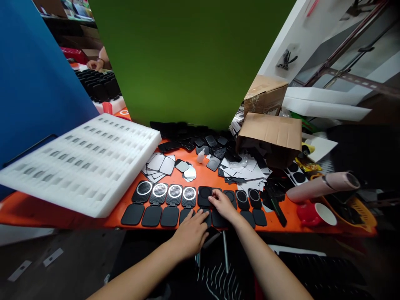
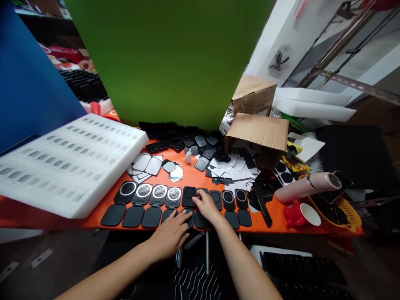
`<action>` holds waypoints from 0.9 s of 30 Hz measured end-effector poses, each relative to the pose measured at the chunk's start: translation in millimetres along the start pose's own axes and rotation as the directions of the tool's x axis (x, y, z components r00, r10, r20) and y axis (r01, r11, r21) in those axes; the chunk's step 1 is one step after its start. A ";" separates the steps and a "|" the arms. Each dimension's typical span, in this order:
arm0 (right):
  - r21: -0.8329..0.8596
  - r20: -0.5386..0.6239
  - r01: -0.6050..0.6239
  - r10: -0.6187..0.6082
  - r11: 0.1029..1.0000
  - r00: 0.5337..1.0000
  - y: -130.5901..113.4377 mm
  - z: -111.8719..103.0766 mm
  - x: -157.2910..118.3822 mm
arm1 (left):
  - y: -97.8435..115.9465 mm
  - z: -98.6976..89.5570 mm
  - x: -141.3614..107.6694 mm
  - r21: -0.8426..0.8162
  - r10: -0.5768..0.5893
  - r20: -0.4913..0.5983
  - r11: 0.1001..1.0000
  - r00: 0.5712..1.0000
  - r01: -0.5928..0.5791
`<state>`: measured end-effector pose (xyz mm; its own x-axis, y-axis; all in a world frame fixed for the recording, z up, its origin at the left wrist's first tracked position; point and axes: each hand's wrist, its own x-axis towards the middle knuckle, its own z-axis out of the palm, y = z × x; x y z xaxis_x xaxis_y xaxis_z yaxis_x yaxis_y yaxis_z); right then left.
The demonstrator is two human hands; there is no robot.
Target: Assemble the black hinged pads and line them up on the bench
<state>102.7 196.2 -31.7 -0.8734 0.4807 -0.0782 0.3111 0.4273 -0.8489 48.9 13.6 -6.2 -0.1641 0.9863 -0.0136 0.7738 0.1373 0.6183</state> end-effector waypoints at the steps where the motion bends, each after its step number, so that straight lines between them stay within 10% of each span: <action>1: -0.005 0.001 0.002 -0.001 1.000 1.000 0.4 0.2 0.3 | 0.0 0.3 -0.2 0.002 -0.001 0.002 1.000 1.000 0.001; 27: -0.123 -0.045 -0.001 -0.005 0.992 0.999 -0.4 5.4 0.5 | -1.6 8.7 3.0 0.071 -0.023 0.006 0.997 1.000 0.023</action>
<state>100.1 192.1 -34.3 -0.8570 0.5127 -0.0507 0.3558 0.5178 -0.7780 52.5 17.2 -14.1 -0.1787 0.9834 -0.0326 0.8113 0.1660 0.5605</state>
